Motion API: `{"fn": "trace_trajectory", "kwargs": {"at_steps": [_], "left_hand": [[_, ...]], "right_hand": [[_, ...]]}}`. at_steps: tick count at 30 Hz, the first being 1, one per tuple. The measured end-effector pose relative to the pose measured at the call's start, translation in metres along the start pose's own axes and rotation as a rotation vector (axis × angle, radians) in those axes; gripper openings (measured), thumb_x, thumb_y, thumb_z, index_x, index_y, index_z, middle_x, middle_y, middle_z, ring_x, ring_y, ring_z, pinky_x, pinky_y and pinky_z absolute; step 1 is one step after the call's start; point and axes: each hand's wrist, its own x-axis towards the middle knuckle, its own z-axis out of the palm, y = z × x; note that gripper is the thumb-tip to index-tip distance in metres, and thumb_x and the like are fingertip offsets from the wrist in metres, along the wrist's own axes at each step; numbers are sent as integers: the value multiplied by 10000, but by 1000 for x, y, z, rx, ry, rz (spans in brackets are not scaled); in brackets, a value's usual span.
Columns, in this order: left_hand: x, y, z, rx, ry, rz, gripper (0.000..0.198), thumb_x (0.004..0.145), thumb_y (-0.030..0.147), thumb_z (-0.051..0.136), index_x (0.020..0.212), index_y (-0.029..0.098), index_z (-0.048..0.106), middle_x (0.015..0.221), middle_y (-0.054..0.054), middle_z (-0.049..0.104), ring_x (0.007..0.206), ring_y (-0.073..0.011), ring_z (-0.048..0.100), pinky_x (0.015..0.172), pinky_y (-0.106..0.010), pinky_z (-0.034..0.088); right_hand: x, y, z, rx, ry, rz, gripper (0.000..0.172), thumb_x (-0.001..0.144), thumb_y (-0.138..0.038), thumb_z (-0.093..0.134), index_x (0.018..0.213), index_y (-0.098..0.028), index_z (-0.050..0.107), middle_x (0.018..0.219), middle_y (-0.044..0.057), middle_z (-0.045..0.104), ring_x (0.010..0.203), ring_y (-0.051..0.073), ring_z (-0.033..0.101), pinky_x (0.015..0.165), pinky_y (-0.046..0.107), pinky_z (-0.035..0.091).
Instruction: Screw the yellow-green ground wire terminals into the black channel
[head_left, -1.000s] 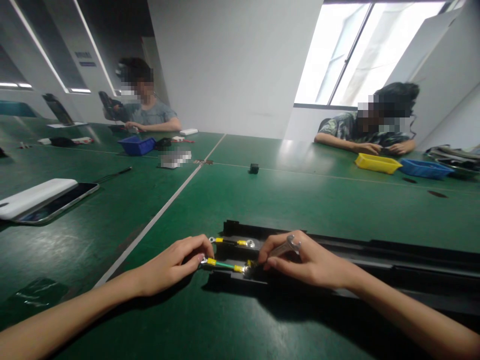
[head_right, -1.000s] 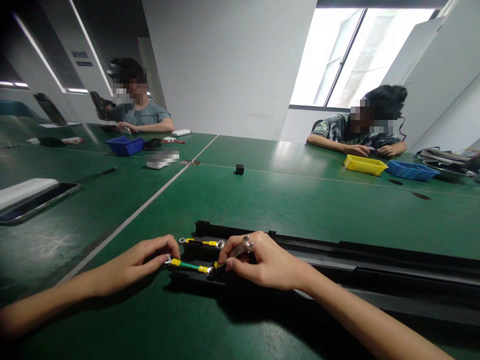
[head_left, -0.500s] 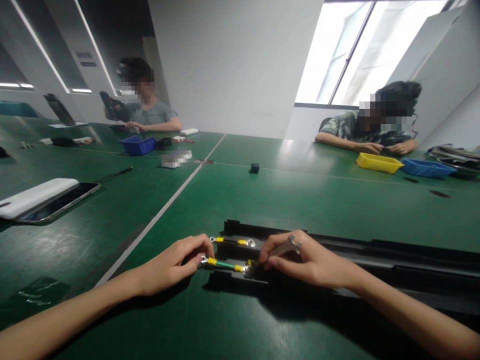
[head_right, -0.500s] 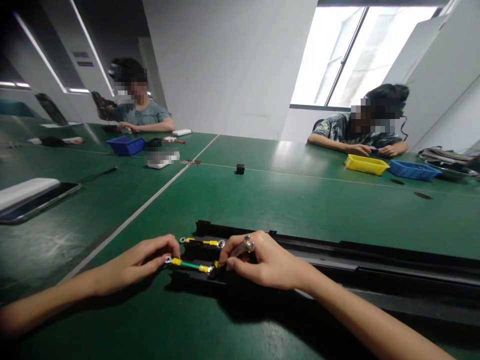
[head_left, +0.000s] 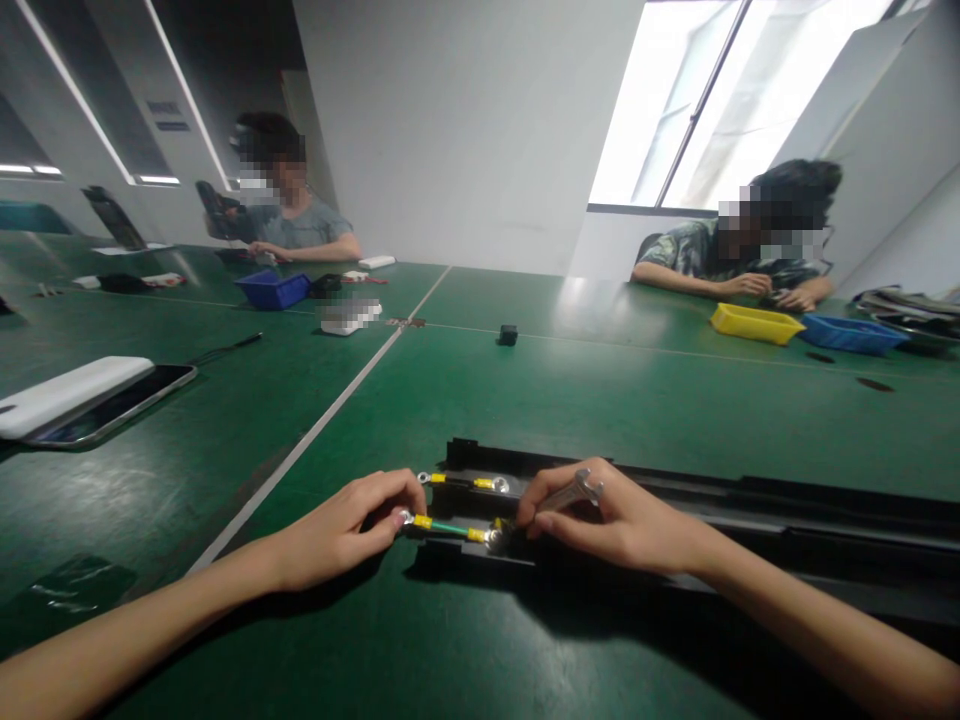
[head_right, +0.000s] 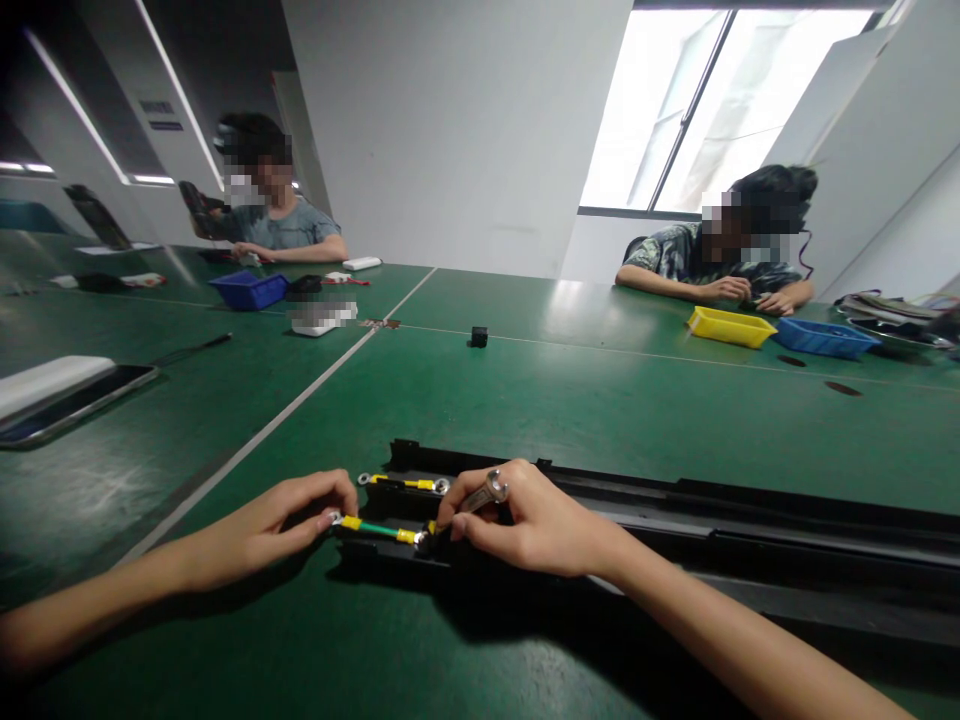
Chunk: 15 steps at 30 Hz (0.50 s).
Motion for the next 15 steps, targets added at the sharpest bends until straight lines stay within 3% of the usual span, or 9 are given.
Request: {"fn": "trace_trajectory", "kwargs": {"at_steps": [15], "left_hand": [[0,1,0,22,6,3,138,929,205,394,904,171,526,855,-3,558,751,-162,504,695,-248,382]], "right_hand": [[-1,2,-1,-8,-10,-53,262,869,-300,626,1034,-126,732,910,78,749,764,171,684,665,225,517]]}}
